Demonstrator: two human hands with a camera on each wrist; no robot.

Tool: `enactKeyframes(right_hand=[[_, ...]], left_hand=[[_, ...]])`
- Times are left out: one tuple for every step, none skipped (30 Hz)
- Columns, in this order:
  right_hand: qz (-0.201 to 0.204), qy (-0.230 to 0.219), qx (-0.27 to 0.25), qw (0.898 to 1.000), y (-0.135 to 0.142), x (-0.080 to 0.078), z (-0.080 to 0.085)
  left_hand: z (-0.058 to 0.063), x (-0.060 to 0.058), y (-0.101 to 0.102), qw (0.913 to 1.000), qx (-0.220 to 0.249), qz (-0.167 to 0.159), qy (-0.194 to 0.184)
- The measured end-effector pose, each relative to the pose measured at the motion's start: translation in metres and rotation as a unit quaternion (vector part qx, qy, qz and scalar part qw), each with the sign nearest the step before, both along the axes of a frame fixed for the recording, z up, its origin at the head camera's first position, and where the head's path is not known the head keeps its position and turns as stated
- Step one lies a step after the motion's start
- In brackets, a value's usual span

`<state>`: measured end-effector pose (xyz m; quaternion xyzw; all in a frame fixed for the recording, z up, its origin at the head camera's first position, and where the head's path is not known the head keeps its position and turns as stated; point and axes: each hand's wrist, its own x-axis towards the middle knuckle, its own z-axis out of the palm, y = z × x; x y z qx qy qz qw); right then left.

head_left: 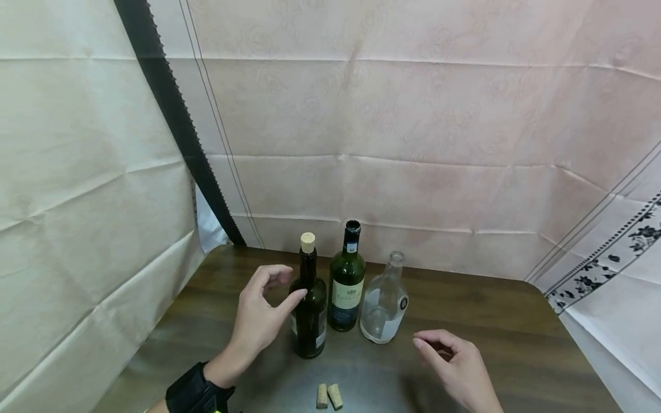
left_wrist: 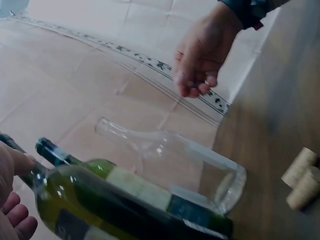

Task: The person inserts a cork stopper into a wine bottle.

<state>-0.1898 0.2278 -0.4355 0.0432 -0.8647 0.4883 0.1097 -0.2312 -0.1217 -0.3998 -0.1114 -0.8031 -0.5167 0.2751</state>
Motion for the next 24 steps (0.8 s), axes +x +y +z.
enactKeyframes(right_hand=[[0.002, 0.002, 0.003, 1.0, 0.0, 0.0, 0.0], [0.005, 0.002, 0.004, 1.0, -0.001, 0.0, -0.001], [0.008, 0.002, 0.005, 1.0, -0.002, 0.0, -0.001], [0.011, 0.002, 0.006, 1.0, -0.003, 0.0, -0.002], [0.014, 0.005, 0.009, 1.0, -0.004, 0.0, -0.004], [0.018, 0.008, 0.01, 1.0, -0.005, 0.0, -0.005], [0.022, 0.011, 0.013, 1.0, -0.007, -0.001, -0.007], [0.027, 0.014, 0.013, 0.999, -0.009, -0.001, -0.008], [0.032, 0.017, 0.015, 0.999, -0.012, -0.001, -0.01], [0.035, 0.019, 0.014, 0.999, -0.014, 0.0, -0.012], [0.039, 0.02, 0.013, 0.999, -0.016, 0.0, -0.013], [0.045, 0.022, 0.009, 0.999, -0.018, 0.0, -0.015], [0.05, 0.024, 0.006, 0.998, -0.02, 0.0, -0.017], [0.055, 0.025, 0.003, 0.998, -0.023, 0.001, -0.018], [0.06, 0.025, 0.0, 0.998, -0.025, 0.001, -0.02], [0.066, 0.026, -0.002, 0.997, -0.028, 0.001, -0.022], [0.074, 0.026, -0.004, 0.997, -0.03, 0.001, -0.024], [0.081, 0.027, -0.006, 0.996, -0.032, 0.002, -0.026], [0.087, 0.024, -0.008, 0.996, -0.035, 0.002, -0.028], [0.093, 0.021, -0.009, 0.995, -0.037, 0.002, -0.03], [0.098, 0.018, -0.01, 0.995, -0.038, 0.003, -0.032], [0.101, 0.014, -0.011, 0.995, -0.04, 0.003, -0.034], [0.105, 0.01, -0.013, 0.994, -0.041, 0.004, -0.036], [0.107, 0.006, -0.014, 0.994, -0.043, 0.005, -0.038]], left_hand=[[-0.003, 0.002, -0.002, 1.0, 0.0, 0.006, -0.003], [-0.005, 0.003, -0.004, 0.9999, 0.002, 0.009, -0.007], [-0.008, 0.005, -0.005, 0.9999, 0.003, 0.009, -0.01], [-0.012, 0.006, -0.006, 0.9998, 0.006, 0.009, -0.014], [-0.015, 0.007, -0.007, 0.9998, 0.006, 0.008, -0.018], [-0.019, 0.009, -0.008, 0.9998, 0.007, 0.005, -0.021], [-0.024, 0.01, -0.009, 0.9996, 0.008, 0.001, -0.025], [-0.028, 0.012, -0.009, 0.9995, 0.008, -0.001, -0.03], [-0.033, 0.014, -0.01, 0.9994, 0.008, -0.003, -0.034], [-0.038, 0.016, -0.009, 0.9991, 0.009, -0.007, -0.04], [-0.043, 0.017, -0.009, 0.9988, 0.009, -0.009, -0.048], [-0.048, 0.019, -0.008, 0.9984, 0.011, -0.013, -0.054], [-0.054, 0.02, -0.008, 0.9979, 0.009, -0.014, -0.063], [-0.059, 0.022, -0.007, 0.9972, 0.009, -0.016, -0.072], [-0.064, 0.024, -0.006, 0.9962, 0.009, -0.02, -0.085], [-0.07, 0.026, -0.005, 0.9951, 0.007, -0.023, -0.096], [-0.075, 0.029, -0.004, 0.9939, 0.004, -0.026, -0.107], [-0.081, 0.031, -0.003, 0.9928, 0.002, -0.029, -0.117], [-0.085, 0.034, -0.002, 0.9913, -0.001, -0.033, -0.127], [-0.09, 0.036, -0.002, 0.9899, -0.004, -0.039, -0.137], [-0.094, 0.039, -0.001, 0.9886, -0.008, -0.045, -0.143], [-0.098, 0.041, 0.0, 0.9876, -0.013, -0.052, -0.147], [-0.102, 0.042, 0.001, 0.9868, -0.019, -0.061, -0.149], [-0.105, 0.044, 0.002, 0.986, -0.024, -0.07, -0.149]])
